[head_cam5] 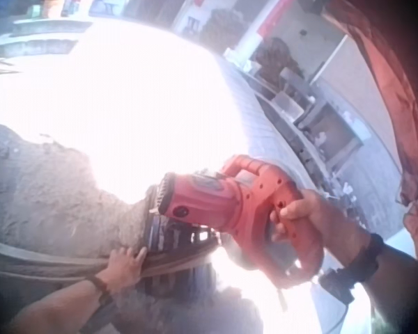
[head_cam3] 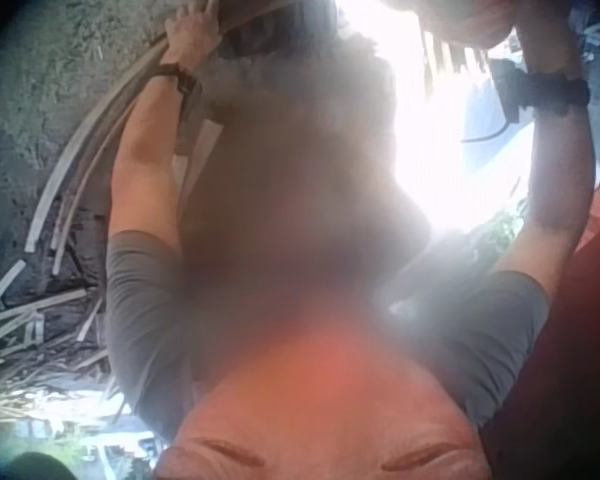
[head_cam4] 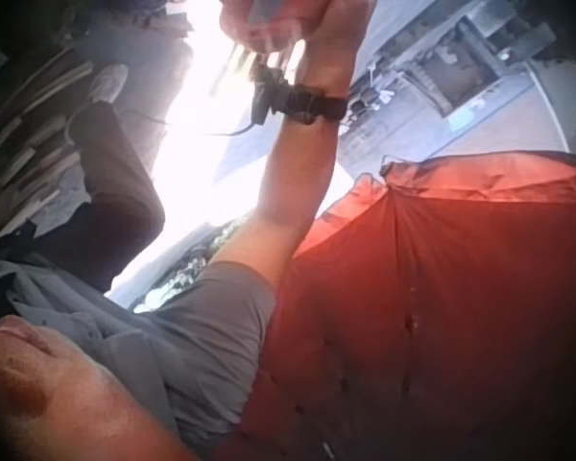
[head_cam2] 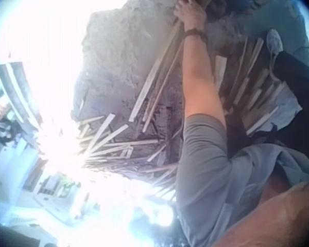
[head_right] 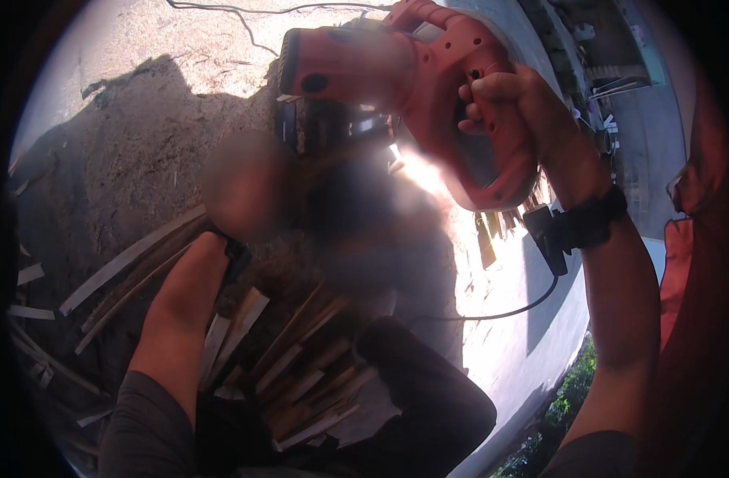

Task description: The person sorts through a pile of wood strips by hand, selecting pieces and carrying them to a miter saw. They then stack several wood strips together and use the miter saw to cut them to length.

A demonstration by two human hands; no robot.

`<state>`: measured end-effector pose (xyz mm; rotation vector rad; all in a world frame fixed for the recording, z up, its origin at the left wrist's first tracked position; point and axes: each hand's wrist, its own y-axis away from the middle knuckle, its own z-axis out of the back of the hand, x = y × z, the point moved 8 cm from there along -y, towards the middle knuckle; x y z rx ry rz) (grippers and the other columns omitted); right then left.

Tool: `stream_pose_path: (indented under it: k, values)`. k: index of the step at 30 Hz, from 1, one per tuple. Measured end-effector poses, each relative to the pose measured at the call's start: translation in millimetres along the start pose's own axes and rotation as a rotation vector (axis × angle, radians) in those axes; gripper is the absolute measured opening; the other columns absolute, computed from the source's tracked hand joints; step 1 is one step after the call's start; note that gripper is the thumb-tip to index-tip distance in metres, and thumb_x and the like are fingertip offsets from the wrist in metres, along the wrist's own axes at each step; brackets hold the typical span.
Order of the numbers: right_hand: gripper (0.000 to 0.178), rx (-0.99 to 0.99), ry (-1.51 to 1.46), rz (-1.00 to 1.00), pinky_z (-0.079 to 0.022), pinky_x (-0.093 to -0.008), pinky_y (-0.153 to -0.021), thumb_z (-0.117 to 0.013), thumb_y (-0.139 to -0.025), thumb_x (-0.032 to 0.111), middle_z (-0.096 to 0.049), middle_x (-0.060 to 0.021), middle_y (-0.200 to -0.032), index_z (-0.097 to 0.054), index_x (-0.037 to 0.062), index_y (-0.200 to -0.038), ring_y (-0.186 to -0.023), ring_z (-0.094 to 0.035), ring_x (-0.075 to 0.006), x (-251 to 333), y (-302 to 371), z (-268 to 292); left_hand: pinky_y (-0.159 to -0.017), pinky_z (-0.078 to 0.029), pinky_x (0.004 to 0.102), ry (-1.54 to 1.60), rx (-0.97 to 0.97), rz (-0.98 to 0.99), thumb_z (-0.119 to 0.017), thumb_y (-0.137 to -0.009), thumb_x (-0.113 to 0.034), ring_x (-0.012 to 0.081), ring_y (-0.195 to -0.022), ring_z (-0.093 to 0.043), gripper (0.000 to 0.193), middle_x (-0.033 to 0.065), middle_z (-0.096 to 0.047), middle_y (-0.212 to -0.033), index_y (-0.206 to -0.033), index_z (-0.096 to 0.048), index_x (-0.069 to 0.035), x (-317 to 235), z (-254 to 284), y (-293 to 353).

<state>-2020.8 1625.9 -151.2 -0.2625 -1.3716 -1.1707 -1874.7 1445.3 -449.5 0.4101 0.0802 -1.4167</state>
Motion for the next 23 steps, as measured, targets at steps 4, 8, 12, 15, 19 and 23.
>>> stream_pose_path:
  k: [4, 8, 12, 15, 19, 23]
  values:
    - [0.038, -0.05, 0.057, 0.026, -0.055, -0.0322, -0.064, -0.061, -0.072, 0.012, -0.057, -0.0087, -0.086, -0.048, -0.0035, -0.105, -0.067, -0.057, -0.0135, -15, 12, -9, -0.081, -0.037, 0.0423, 0.004, 0.003, -0.005, -0.045, -0.08, -0.016, 0.0284, -0.101, -0.049, 0.057, 0.013, -0.05, -0.109, -0.135, -0.031, -0.013, -1, 1, 0]
    - [0.044, -0.08, 0.071, 0.06, -0.053, -0.029, -0.059, -0.061, -0.073, 0.014, -0.058, -0.0087, -0.089, -0.046, -0.0004, -0.112, -0.068, -0.058, -0.0146, -38, 20, -19, -0.08, -0.038, 0.0425, -0.016, 0.004, 0.009, -0.045, -0.08, -0.016, 0.0284, -0.1, -0.05, 0.056, 0.0128, -0.05, -0.109, -0.134, -0.031, -0.013, -5, -1, -6]
    - [0.044, -0.147, -0.05, 0.043, -0.051, -0.0292, -0.063, -0.059, -0.069, 0.003, -0.054, -0.0073, -0.089, -0.045, 0.0034, -0.11, -0.071, -0.056, -0.0143, -79, 28, -29, -0.081, -0.037, 0.0428, -0.011, -0.053, 0.028, -0.044, -0.081, -0.016, 0.0291, -0.1, -0.05, 0.056, 0.0133, -0.05, -0.109, -0.135, -0.031, -0.013, -1, -4, -10]
    - [0.046, -0.167, -0.053, 0.212, -0.048, -0.0272, -0.071, -0.059, -0.071, 0.003, -0.054, -0.0065, -0.091, -0.043, 0.0033, -0.114, -0.078, -0.055, -0.0135, -107, 26, -34, -0.082, -0.037, 0.043, 0.007, -0.068, 0.021, -0.044, -0.081, -0.017, 0.0296, -0.101, -0.05, 0.055, 0.0135, -0.05, -0.109, -0.135, -0.031, -0.013, -2, -4, -12]
    - [0.054, -0.195, 0.005, 0.32, -0.053, -0.0302, -0.055, -0.054, -0.073, -0.002, -0.053, -0.0098, -0.093, -0.033, 0.0057, -0.121, -0.067, -0.056, -0.016, -148, 25, -32, -0.084, -0.036, 0.0431, -0.011, -0.054, 0.007, -0.045, -0.081, -0.019, 0.0297, -0.103, -0.049, 0.057, 0.0141, -0.05, -0.11, -0.135, -0.03, -0.013, -10, -2, -12]
    - [0.054, -0.116, 0.018, 0.161, -0.053, -0.0304, -0.055, -0.053, -0.073, -0.001, -0.054, -0.0099, -0.093, -0.033, 0.008, -0.122, -0.068, -0.057, -0.0167, -120, 20, -39, -0.085, -0.036, 0.0425, 0.05, -0.056, 0.021, -0.057, -0.076, -0.029, 0.0296, -0.108, -0.045, 0.069, 0.0124, -0.048, -0.116, -0.137, -0.027, -0.015, 1, 5, -5]
